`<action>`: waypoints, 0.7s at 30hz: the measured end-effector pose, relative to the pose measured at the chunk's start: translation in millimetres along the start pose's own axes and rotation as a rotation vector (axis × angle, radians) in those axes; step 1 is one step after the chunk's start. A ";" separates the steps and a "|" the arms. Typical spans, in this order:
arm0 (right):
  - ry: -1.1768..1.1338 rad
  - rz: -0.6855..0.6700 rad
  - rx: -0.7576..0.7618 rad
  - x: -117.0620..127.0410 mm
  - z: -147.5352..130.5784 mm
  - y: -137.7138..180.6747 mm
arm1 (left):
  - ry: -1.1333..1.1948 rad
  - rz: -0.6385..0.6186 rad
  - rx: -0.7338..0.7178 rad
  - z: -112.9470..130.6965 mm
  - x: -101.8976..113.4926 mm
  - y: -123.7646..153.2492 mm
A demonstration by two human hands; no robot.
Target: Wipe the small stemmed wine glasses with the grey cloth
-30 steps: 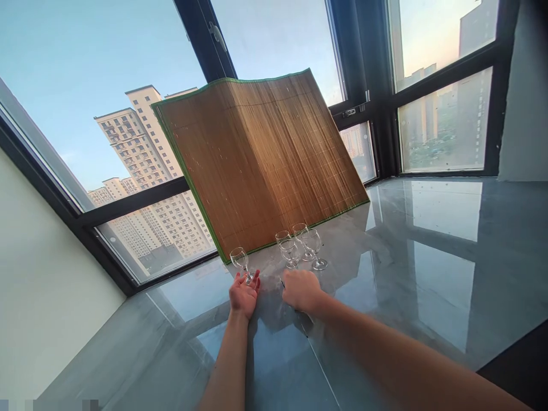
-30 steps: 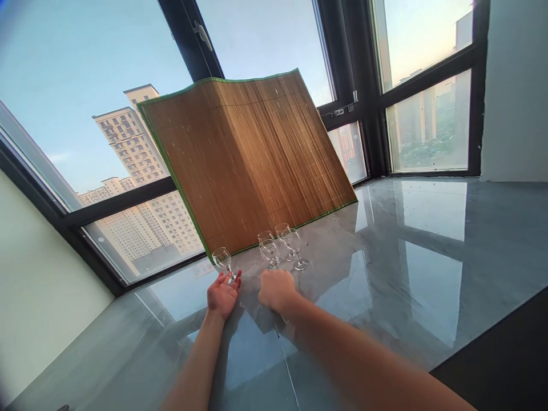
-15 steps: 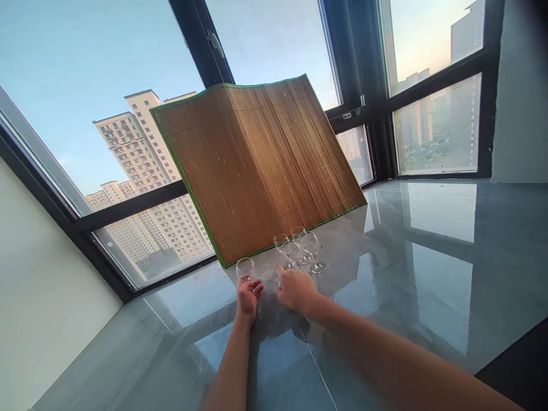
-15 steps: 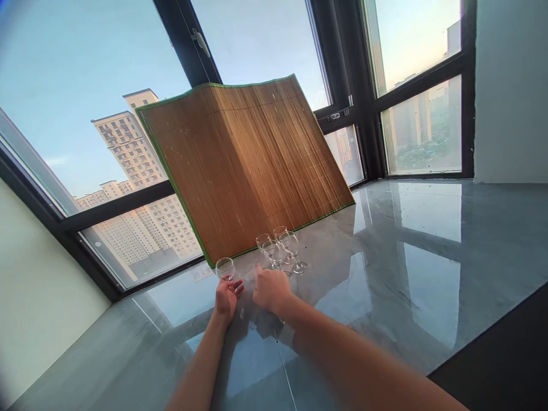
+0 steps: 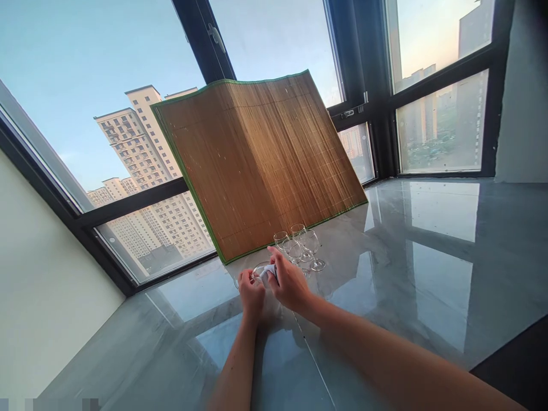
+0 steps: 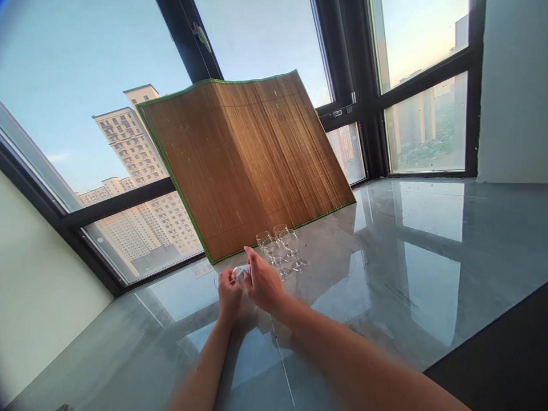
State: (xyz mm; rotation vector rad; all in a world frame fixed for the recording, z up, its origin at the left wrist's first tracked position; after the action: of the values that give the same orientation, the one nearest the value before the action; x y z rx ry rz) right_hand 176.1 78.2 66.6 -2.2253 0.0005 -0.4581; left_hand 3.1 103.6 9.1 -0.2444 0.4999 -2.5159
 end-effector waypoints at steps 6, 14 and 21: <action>0.054 0.035 0.101 3.5 -9.4 0.1 | -0.232 -0.085 -0.271 23.8 -12.5 12.4; 0.135 0.065 0.117 6.6 -11.3 -0.8 | -0.260 -0.077 -0.355 31.1 -9.7 13.1; 0.112 0.160 0.093 17.6 -10.5 -0.7 | -0.199 -0.042 -0.298 26.2 -1.1 8.3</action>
State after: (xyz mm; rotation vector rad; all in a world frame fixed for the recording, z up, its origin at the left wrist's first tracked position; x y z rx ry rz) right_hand 188.9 68.1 78.8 -2.0869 0.2110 -0.4842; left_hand 15.2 89.9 29.7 -0.6173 0.7936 -2.4161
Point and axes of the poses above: each hand's wrist, its own y-axis away from the middle knuckle, its own x-axis out of the back of the hand, z = x × y, the point moved 8 cm from there along -y, towards the middle knuckle, and after that the axes turned 8 degrees about -y, right-handed, at the moved point
